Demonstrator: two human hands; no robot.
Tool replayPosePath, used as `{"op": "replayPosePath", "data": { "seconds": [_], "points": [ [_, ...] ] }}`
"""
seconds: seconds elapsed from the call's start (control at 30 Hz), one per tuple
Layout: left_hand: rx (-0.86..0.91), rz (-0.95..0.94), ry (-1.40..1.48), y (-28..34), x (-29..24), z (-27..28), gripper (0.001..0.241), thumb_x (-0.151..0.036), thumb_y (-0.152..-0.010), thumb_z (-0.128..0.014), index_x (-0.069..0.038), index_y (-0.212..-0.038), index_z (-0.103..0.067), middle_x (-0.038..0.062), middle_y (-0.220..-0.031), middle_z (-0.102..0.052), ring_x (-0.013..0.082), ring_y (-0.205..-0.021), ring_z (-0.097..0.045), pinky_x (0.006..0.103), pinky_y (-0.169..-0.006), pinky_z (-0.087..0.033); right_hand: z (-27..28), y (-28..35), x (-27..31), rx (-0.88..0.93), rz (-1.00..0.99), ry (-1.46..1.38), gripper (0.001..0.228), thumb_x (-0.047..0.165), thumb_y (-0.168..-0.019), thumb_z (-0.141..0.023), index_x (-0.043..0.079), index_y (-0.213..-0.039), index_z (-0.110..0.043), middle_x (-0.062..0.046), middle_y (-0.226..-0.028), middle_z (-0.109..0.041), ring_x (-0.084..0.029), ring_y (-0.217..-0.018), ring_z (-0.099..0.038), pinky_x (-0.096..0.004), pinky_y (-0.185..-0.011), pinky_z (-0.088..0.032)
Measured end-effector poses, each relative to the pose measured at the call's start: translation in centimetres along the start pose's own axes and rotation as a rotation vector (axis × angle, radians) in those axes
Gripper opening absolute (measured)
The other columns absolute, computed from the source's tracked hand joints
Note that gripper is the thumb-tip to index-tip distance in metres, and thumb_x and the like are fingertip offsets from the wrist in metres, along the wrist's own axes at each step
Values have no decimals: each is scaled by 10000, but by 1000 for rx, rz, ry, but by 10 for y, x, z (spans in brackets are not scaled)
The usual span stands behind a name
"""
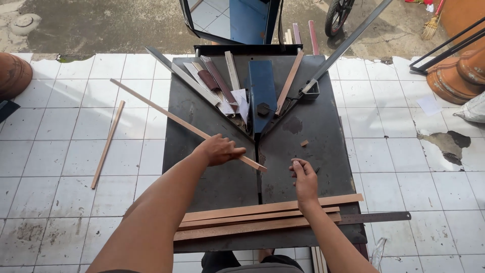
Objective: Measuring wood strips with a ruler and pencil, then cutting them to size using a manual miter guillotine.
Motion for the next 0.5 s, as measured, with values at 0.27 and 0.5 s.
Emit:
{"op": "replayPosePath", "data": {
  "seconds": [0.27, 0.5],
  "points": [
    [-392, 129, 184, 3, 2, 169, 307, -290, -909, -341, -206, -1204, -351, 39, -659, -574, 225, -576, -611, 358, -574, -498, -46, 20, 120, 184, -25, -843, 353, 512, -861, -436, 184, -989, -413, -4, -917, -375, -160, -818, -400, -341, -714, -382],
    [-938, 543, 668, 24, 71, 349, 308, -450, -880, -212, -195, -911, -383, 68, -603, -593, 316, -631, -648, 444, -578, -504, -80, 85, 288, 347, 305, -910, 509, 564, -796, -358, 198, -1136, -458, -52, -1015, -502, -169, -842, -478, -324, -732, -393]
  ]
}}
Point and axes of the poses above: each hand's wrist, its own y-axis away from the middle knuckle, its own z-axis out of the back of the hand, x = y × z, the point moved 3 cm from there along -y, towards the middle knuckle
